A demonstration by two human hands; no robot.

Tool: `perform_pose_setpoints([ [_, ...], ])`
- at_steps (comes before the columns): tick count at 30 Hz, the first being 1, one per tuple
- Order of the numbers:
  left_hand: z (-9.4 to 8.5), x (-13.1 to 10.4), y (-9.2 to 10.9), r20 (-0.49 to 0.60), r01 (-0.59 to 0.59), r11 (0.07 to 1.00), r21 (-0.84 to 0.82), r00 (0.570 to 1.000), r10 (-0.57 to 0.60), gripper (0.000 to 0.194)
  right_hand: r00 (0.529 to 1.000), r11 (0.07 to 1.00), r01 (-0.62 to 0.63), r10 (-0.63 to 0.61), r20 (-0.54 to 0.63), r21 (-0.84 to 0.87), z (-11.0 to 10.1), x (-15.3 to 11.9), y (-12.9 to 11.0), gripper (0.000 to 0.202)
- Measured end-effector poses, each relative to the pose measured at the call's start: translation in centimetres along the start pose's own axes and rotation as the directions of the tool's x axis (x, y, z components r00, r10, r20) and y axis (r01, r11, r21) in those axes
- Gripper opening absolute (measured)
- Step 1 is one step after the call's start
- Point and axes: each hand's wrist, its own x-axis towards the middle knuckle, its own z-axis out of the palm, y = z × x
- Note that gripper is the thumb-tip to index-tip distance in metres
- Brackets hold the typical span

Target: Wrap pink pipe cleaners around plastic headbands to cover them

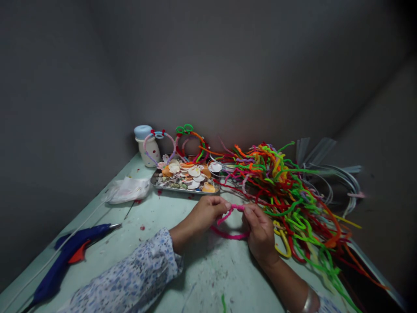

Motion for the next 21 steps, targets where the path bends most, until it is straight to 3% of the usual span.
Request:
perform_pose_setpoints([
  [15,0.01,-0.07,0.3,0.041,0.02,1.0,-0.011,0.999,-0.019,0.029,0.999,0.999,-0.035,0.035,-0.03,0.025,0.03,0.04,-0.05,0.028],
  [21,0.13,-0.07,0.4,0.038,0.05,0.997,-0.055,0.998,-0.048,0.026,0.999,0.999,-0.038,0.038,0.01,0.037,-0.13,0.04,0.18,0.027],
])
